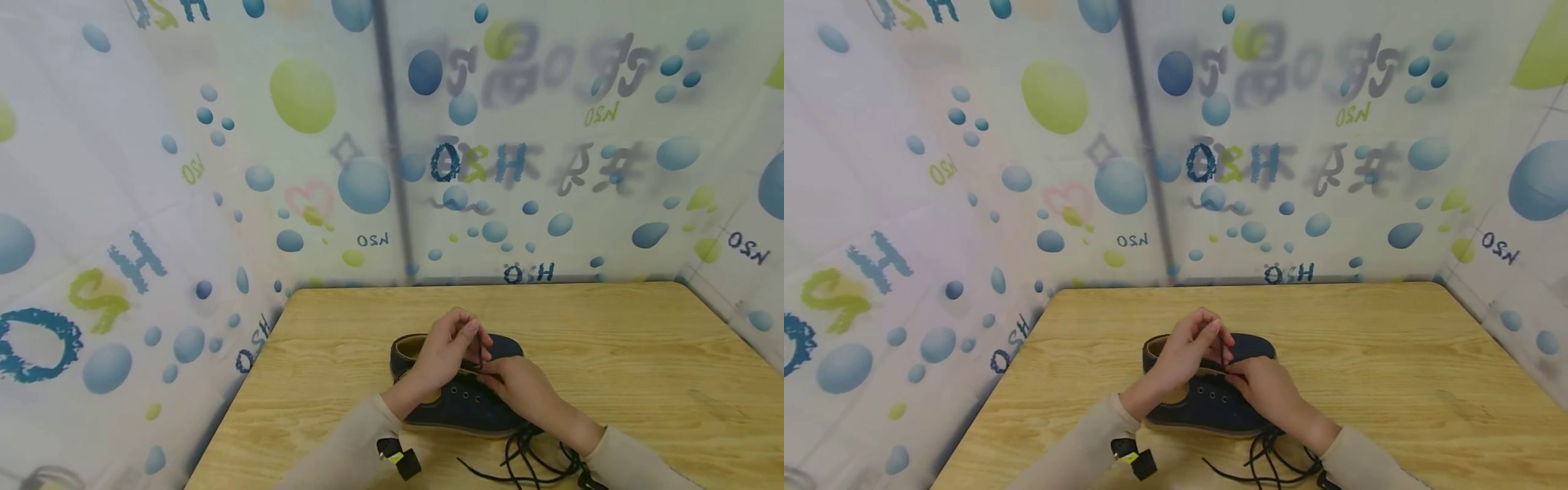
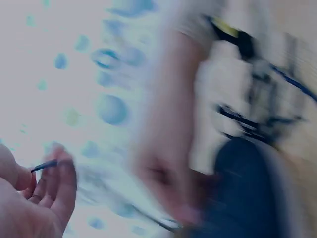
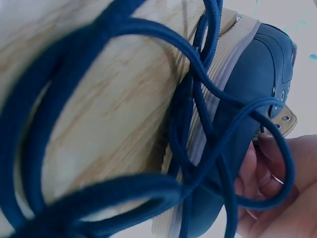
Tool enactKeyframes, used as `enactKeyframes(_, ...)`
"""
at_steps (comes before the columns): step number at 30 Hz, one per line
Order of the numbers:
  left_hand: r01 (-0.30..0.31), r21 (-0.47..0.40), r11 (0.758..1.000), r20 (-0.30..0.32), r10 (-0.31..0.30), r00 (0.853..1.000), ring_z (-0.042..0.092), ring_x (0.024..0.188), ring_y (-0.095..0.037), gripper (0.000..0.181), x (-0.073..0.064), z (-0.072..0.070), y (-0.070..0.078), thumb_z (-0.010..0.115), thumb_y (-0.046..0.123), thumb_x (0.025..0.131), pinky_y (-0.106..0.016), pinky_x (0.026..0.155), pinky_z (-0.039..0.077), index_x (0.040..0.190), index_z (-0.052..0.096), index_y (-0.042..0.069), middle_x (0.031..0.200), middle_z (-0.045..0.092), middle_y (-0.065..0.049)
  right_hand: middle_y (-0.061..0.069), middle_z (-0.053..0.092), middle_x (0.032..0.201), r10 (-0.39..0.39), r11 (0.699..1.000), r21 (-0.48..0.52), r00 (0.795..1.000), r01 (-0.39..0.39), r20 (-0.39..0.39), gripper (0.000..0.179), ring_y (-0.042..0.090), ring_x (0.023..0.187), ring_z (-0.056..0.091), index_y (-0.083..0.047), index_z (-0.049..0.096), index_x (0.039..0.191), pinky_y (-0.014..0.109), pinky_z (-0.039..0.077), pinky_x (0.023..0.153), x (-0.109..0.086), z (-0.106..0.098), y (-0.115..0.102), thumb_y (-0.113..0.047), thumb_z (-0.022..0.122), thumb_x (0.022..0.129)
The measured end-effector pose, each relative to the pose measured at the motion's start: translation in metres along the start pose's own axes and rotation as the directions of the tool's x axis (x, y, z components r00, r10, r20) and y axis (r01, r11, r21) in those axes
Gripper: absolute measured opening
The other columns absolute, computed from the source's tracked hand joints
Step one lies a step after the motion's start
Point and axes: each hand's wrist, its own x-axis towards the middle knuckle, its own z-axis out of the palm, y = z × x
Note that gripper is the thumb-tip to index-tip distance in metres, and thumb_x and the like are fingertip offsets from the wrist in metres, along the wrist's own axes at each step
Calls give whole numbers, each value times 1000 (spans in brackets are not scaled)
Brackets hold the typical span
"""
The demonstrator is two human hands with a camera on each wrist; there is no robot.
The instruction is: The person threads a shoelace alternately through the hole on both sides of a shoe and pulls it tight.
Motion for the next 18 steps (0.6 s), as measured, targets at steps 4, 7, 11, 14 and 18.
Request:
enactKeyframes(4, -31, -148, 989, 59, 40, 997, 48, 50, -5, 31, -15, -12, 57, 43, 26, 106, -21, 48, 43, 107, 53, -4, 83, 60, -1, -4, 78, 91, 7, 1000, 4, 1000, -7, 8, 17, 0, 70, 66, -16, 79, 105, 18, 49, 62, 0, 0, 0, -19, 69, 91)
enactKeyframes(7, -96, -97, 991, 106, 106, 989, 38, 43, -8, 28, -35, -25, 96, 46, 24, 106, -25, 40, 34, 105, 54, -3, 79, 59, -5, -4, 78, 93, 9, 1000, -10, 1000, -9, 5, 16, 5, 76, 70, -16, 79, 104, 21, 54, 66, 0, 1, -1, -20, 69, 91)
enactKeyframes(11, -126, 292, 948, 108, 98, 989, 38, 44, -8, 17, -52, -44, 122, 53, 22, 103, -25, 44, 36, 100, 61, 8, 82, 63, -10, -3, 78, 94, 21, 999, -35, 1000, -21, -1, 16, 10, 80, 72, -17, 78, 104, 25, 57, 68, 0, 0, -2, -21, 69, 91)
enactKeyframes(14, -30, 698, 716, 70, -27, 997, 46, 53, -5, 10, -54, -54, 113, 61, 21, 99, -22, 52, 41, 92, 66, 16, 82, 68, -1, -3, 78, 94, 26, 999, -47, 1000, -26, -2, 16, 10, 80, 72, -16, 78, 104, 25, 57, 67, 0, 0, -3, -21, 69, 91)
enactKeyframes(18, 26, 942, 335, 53, -224, 973, 39, 52, -5, 24, -55, -60, 84, 67, 17, 95, -20, 51, 33, 72, 60, 15, 61, 53, 7, -2, 78, 94, 36, 998, -49, 999, -36, 8, 17, 9, 78, 72, -15, 78, 104, 23, 56, 65, -2, 0, -4, -20, 69, 91)
